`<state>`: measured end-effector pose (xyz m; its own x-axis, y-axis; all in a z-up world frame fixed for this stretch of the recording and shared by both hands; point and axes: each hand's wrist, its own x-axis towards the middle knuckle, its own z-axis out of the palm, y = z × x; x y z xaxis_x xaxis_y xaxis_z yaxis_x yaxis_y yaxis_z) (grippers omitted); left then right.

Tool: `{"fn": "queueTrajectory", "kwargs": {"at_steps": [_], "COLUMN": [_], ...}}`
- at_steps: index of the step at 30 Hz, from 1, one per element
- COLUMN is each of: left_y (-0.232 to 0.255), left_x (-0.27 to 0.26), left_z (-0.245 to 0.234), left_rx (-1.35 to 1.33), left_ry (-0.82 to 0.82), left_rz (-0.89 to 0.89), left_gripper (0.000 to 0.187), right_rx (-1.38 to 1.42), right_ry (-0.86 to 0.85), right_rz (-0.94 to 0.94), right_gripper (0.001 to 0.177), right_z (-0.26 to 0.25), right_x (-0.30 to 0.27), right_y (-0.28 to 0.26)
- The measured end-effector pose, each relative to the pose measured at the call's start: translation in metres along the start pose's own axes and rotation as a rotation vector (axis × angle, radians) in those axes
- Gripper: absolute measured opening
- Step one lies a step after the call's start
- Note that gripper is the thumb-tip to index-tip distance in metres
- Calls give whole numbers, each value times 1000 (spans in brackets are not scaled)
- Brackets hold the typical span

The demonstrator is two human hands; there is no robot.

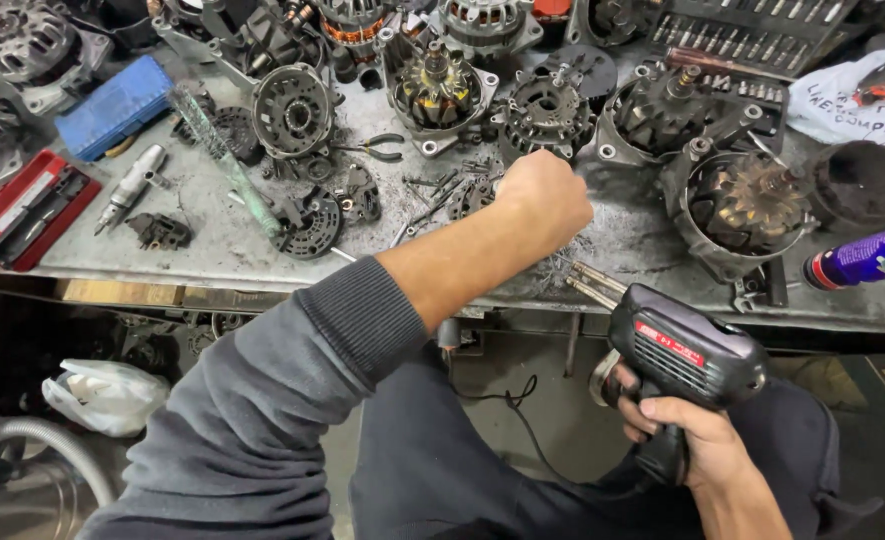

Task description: The person uses a heat gun to apply heat to a mechanical component on a workbench while manipulating it with a wrench. The person rotates the component and adjusts the heat gun position throughout the process.

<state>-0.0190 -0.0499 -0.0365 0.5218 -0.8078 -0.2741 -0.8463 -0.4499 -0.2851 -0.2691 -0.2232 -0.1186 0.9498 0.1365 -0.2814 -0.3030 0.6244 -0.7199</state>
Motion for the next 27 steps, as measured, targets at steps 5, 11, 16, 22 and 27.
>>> {"fn": "queueTrajectory", "kwargs": {"at_steps": [5, 11, 16, 22, 27], "left_y": [-7, -20, -23, -26, -20], "left_x": [-15, -26, -22, 2, 17], "left_z": [2, 2, -3, -8, -2], "left_rx": [67, -182, -220, -418, -393], "left_ry": [72, 24, -39, -230, -116], "left_rz": [55, -93, -116, -257, -231], "left_gripper": [20, 16, 13, 20, 23], "right_rx": [-14, 9, 62, -16, -14], "right_ry": [-8, -26, -78, -19, 10], "right_rz": [-53, -10, -56, 27, 87], "right_gripper": [58, 49, 63, 39, 37], "right_z": [8, 2, 10, -5, -16], "right_x": [1, 0, 2, 3, 1], "right_y": [-2, -2, -5, 1, 5]}}
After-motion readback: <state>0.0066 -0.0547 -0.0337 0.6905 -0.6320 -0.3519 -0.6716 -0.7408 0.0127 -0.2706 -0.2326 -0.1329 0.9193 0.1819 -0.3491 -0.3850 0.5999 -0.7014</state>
